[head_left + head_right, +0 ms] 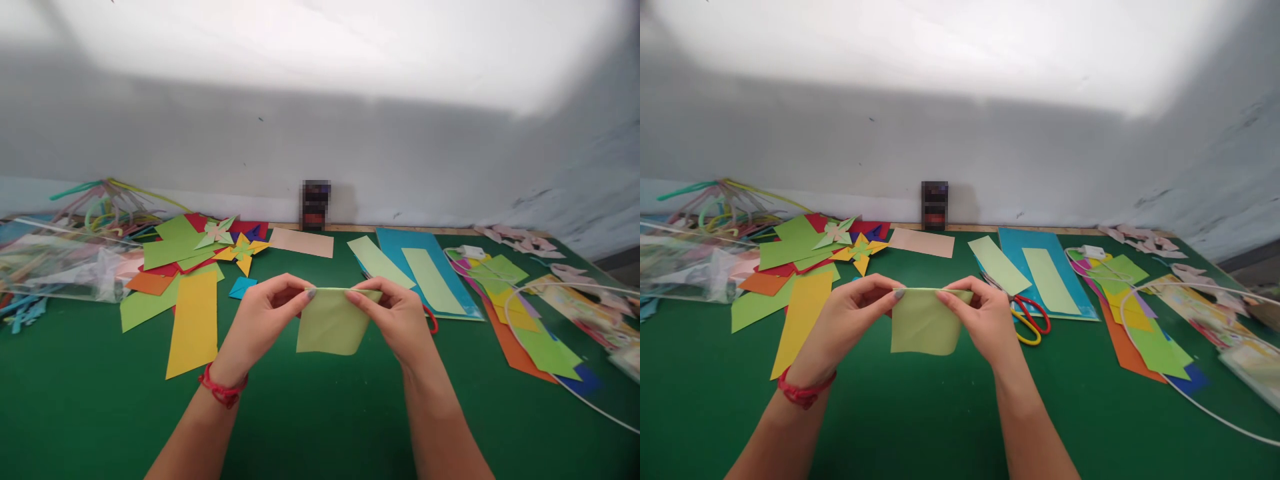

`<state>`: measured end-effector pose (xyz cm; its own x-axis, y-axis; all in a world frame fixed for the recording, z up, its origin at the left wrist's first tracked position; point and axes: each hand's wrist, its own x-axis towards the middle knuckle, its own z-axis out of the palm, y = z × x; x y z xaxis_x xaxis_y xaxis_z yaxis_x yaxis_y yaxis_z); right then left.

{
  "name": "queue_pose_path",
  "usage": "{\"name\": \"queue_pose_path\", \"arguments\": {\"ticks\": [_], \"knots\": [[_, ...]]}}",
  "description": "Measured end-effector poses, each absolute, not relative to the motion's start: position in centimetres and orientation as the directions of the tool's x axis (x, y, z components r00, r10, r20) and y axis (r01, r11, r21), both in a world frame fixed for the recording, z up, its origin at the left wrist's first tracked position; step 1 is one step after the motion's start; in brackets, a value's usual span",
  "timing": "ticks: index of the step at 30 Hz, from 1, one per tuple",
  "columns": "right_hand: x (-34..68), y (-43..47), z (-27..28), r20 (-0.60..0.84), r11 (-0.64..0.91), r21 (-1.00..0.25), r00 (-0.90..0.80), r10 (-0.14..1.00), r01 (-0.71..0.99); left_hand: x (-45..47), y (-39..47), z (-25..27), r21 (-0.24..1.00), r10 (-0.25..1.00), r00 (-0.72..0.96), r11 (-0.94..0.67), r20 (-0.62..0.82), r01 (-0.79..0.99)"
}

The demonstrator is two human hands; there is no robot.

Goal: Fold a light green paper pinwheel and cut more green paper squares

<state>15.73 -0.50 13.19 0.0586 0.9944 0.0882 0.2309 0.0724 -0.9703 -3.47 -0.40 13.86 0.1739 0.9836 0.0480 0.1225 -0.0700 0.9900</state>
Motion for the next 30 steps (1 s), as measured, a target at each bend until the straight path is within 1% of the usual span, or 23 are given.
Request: {"name": "queue_pose_path", "arguments": {"ticks": [4,11,19,30], "knots": [[15.82,-0.19,12.95,0.101,0.083,-0.964,0.06,0.993,0.253,-3.5,-0.35,13.84,0.994,0.987,0.159,-0.041,0.024,0.103],[15.88,-0.19,12.73,0.134,0.121,-0.955,0.03,0.991,0.269,-3.23,-0.23,13.74,0.98,0.996,0.071,-0.062,0.049,0.189],[15.86,-0.24,13.09,0.138,0.118,-0.955,0.054,0.989,0.272,-3.29,-0.32,13.86,0.987,0.993,0.12,-0.037,0.018,0.155],[15.95,-0.26,13.07,0.129,0.114,-0.956,0.039,0.991,0.27,-3.24,-0.31,14.07,0.991,0.996,0.088,0.003,-0.015,0.135]]}}
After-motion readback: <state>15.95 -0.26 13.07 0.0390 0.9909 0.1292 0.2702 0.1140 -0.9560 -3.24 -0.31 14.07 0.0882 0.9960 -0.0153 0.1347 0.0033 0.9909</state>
